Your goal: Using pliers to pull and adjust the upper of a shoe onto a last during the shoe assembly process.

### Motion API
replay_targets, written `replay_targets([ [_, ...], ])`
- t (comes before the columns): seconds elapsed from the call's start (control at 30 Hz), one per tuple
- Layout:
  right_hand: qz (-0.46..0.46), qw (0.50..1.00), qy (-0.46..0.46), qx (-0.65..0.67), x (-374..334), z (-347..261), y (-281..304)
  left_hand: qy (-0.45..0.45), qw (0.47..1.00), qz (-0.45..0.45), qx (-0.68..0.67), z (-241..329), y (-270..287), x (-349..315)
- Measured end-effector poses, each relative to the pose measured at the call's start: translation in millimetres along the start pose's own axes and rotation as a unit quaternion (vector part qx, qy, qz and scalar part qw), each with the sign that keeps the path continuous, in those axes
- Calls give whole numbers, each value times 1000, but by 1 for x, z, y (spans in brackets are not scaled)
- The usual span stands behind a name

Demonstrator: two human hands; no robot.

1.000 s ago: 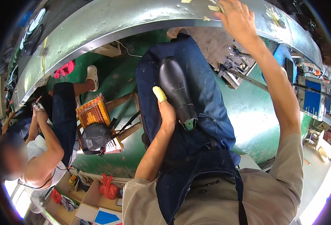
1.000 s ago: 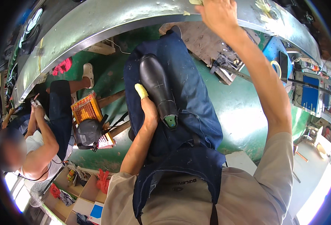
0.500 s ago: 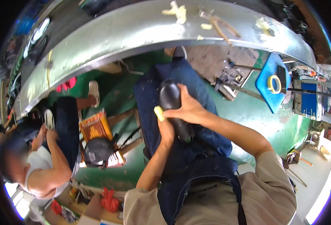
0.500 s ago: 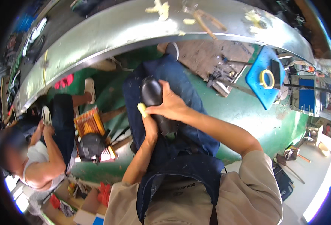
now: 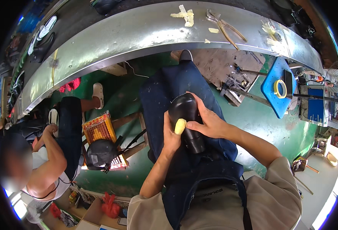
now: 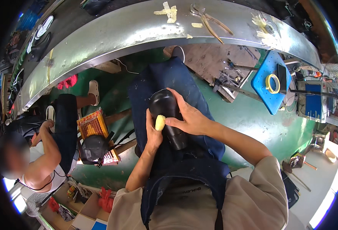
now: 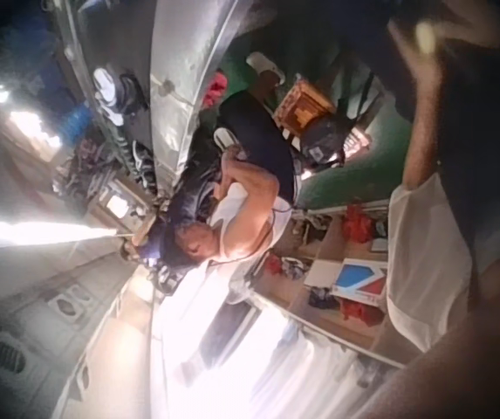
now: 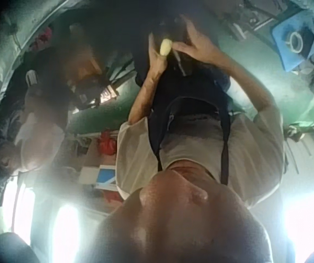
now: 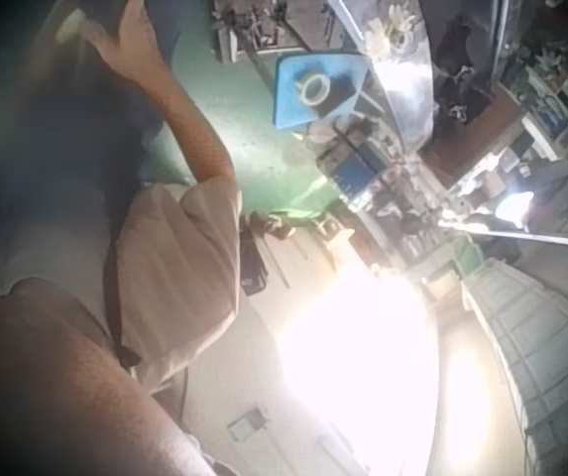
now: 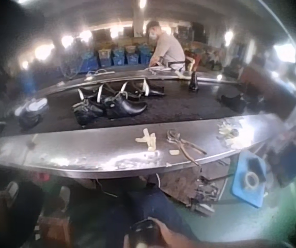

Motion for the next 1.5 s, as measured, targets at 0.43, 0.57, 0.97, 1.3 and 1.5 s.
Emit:
replay_targets([
  [0.43, 287, 873, 134, -370, 50, -27, 145, 19, 988, -145, -47, 62, -15, 82],
  [0.57, 354, 712, 69, -603, 97, 26, 204, -14, 980, -180, -83, 80, -28, 68],
  [0.97, 294, 857, -8, -424, 31, 23, 219, -130, 968, -129, 172, 84, -16, 81],
  [1.3, 425, 719, -186, -517, -33, 42, 419, -253, 901, -68, 346, 93, -20, 75],
  [1.5, 276, 746, -271, -543, -15, 86, 456, -113, 950, -61, 283, 84, -4, 69],
])
Point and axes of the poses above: each hand's wrist, its own x-axis towards the middle knuckle, its own y-axis out of the back of the hand, z = x × y, the point moved 4 cm from there along x, towards the middle knuckle, and after that the axes turned 9 degrees about y, right-handed, at the moved point
